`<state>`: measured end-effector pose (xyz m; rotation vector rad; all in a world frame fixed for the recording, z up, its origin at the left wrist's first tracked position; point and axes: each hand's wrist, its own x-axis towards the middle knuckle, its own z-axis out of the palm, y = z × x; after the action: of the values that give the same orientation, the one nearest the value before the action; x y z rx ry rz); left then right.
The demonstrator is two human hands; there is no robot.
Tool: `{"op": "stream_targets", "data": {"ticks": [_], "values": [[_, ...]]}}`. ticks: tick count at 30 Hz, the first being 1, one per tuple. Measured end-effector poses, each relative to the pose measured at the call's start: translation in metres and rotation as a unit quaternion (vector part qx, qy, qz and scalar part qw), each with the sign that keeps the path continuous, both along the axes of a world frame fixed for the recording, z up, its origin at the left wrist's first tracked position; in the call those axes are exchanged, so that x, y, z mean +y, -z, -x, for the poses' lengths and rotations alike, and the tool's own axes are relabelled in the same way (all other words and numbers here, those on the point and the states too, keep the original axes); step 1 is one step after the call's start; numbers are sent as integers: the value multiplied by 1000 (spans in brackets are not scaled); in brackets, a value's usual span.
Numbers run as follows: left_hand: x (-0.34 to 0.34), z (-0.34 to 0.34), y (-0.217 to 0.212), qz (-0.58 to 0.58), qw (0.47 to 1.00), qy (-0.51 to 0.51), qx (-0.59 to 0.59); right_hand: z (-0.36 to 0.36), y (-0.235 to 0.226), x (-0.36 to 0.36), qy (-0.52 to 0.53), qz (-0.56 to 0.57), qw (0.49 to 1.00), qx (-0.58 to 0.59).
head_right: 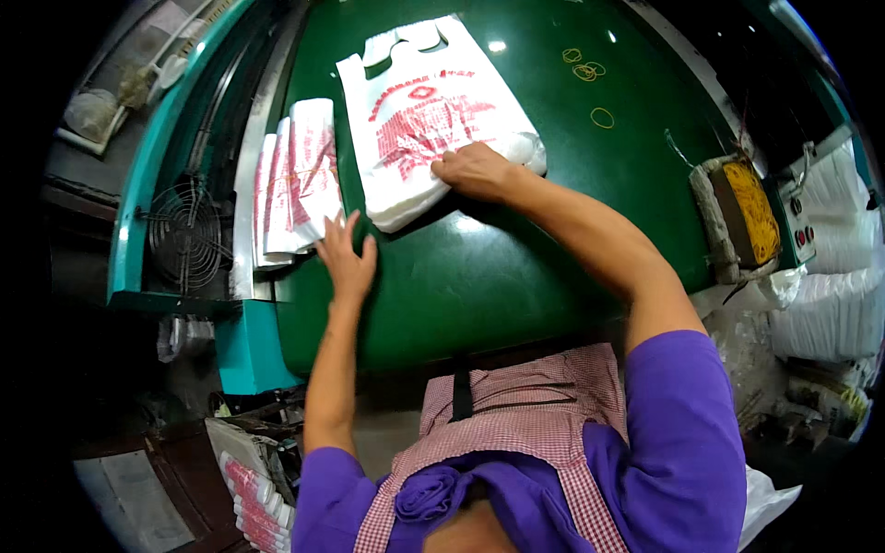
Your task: The person folds white plastic bags with red text on a green table, stacks them, and secures the stack with a rubber band. They also sit on the floor to handle loose plastic bags and rubber bands.
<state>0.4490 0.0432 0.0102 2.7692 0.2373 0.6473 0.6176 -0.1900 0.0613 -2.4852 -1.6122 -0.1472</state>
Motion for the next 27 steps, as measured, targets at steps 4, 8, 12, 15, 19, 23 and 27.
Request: {"op": "stream_targets", "data": {"ticks": [4, 8, 12, 15, 19, 23, 27], "values": [[-55, 92, 10, 419, 906, 55, 12, 100, -33, -29, -26, 81, 980, 177], [-127, 151, -28, 793, 597, 78, -99, 188, -8, -73, -101, 25, 936, 337], [-114, 166, -18, 827, 546, 55, -121, 217, -17, -49, -96, -198, 812, 541], [-119, 142, -36, 640, 726, 208, -142, 205, -54, -36, 7, -391, 720, 573], [-124, 117, -10, 680, 690, 244, 43, 177, -140, -40, -28, -620, 562, 546], [-128, 67, -38, 677, 710, 189, -39, 165, -182, -39, -43, -683, 707, 178], [-138, 24, -60, 530, 811, 199, -149, 117, -214, -13, -35, -627, 738, 247]]}}
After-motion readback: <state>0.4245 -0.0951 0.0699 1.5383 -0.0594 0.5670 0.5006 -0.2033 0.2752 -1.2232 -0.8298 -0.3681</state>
